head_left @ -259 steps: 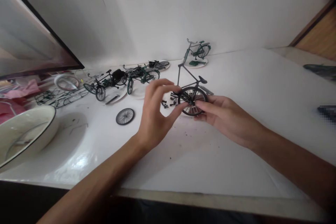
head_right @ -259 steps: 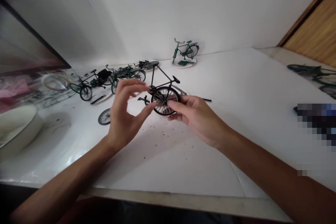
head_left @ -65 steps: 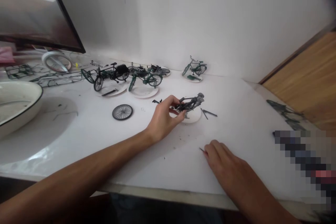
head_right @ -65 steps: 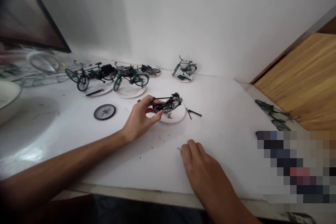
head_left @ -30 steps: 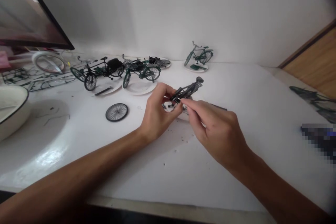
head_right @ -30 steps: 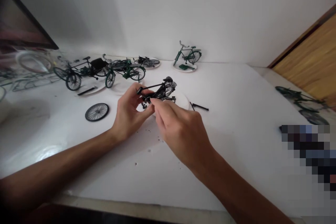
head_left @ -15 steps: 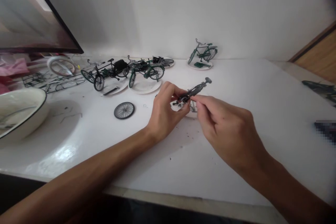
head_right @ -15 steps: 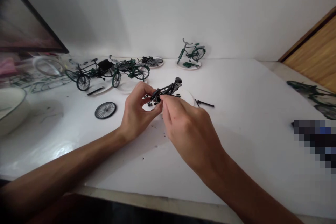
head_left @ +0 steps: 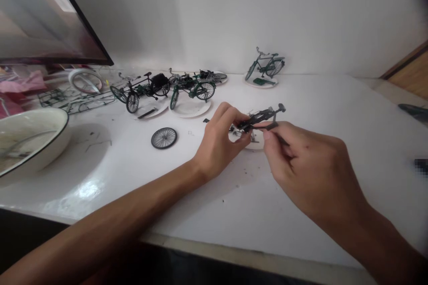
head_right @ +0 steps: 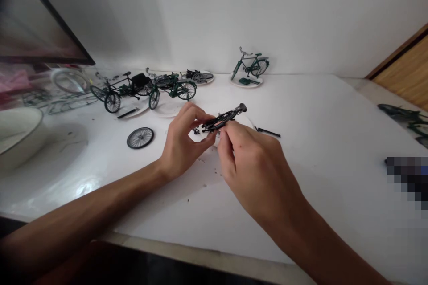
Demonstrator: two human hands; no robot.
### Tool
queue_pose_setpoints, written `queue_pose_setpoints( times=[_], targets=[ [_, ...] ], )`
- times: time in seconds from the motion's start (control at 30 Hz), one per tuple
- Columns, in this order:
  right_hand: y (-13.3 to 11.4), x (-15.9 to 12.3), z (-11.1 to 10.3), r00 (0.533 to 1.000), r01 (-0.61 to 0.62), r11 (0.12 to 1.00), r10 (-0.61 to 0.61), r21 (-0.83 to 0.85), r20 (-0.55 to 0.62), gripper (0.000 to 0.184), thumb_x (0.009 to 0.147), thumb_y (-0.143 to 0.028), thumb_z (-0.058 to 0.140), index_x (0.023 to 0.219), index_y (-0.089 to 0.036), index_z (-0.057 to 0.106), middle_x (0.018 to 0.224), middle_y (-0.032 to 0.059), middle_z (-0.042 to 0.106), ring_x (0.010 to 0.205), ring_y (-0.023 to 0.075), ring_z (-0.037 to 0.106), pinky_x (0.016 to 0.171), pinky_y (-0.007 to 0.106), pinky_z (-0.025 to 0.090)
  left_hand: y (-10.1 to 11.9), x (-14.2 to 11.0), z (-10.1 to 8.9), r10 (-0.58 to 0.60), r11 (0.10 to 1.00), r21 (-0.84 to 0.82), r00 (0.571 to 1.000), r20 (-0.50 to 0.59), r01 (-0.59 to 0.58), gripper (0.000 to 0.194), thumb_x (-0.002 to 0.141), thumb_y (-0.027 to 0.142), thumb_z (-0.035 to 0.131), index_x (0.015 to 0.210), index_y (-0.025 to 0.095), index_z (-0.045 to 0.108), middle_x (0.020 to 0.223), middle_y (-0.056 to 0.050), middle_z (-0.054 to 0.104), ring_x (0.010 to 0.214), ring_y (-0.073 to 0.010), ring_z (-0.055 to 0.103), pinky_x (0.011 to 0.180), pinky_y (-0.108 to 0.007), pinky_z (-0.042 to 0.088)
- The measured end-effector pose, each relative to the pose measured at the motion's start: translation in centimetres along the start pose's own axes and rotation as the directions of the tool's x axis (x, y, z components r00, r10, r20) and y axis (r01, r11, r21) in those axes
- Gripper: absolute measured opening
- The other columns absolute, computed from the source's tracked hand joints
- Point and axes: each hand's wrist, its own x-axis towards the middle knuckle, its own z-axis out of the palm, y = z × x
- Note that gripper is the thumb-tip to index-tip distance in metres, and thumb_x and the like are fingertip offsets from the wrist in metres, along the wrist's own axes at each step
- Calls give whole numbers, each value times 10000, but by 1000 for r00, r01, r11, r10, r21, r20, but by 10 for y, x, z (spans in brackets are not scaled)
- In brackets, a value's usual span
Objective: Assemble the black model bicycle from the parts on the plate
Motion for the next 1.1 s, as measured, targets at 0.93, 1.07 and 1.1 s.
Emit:
queue_pose_setpoints(
  times=[0.93, 1.07, 1.1],
  targets=[
    [12, 6, 8, 773, -632, 539, 384, 557, 505, 358, 1033, -402, 519, 730, -214, 484, 593, -61, 348, 485, 81, 298, 442, 266, 230, -3, -1, -5, -152, 980, -131, 988, -35, 147, 182, 869, 158, 726, 917, 199, 555, 946, -16, 558, 907, -142, 587, 814, -301, 575],
    [23, 4, 15, 688, -726, 276, 308, 630, 657, 292, 1030, -415, 534, 810, -225, 507, 611, -75, 295, 472, 70, 246, 432, 260, 171, -5, -1, -8, -175, 972, -162, 985, -5, 172, 193, 872, 214, 746, 907, 198, 557, 946, -19, 570, 906, -141, 595, 818, -304, 583],
    [25, 4, 17, 669, -742, 213, 283, 635, 687, 271, 1031, -413, 533, 836, -225, 522, 619, -76, 293, 471, 66, 238, 434, 257, 162, -6, -1, -9, -182, 968, -176, 983, 6, 180, 209, 869, 240, 756, 904, 197, 554, 951, -21, 577, 907, -142, 601, 816, -303, 586]
  ],
)
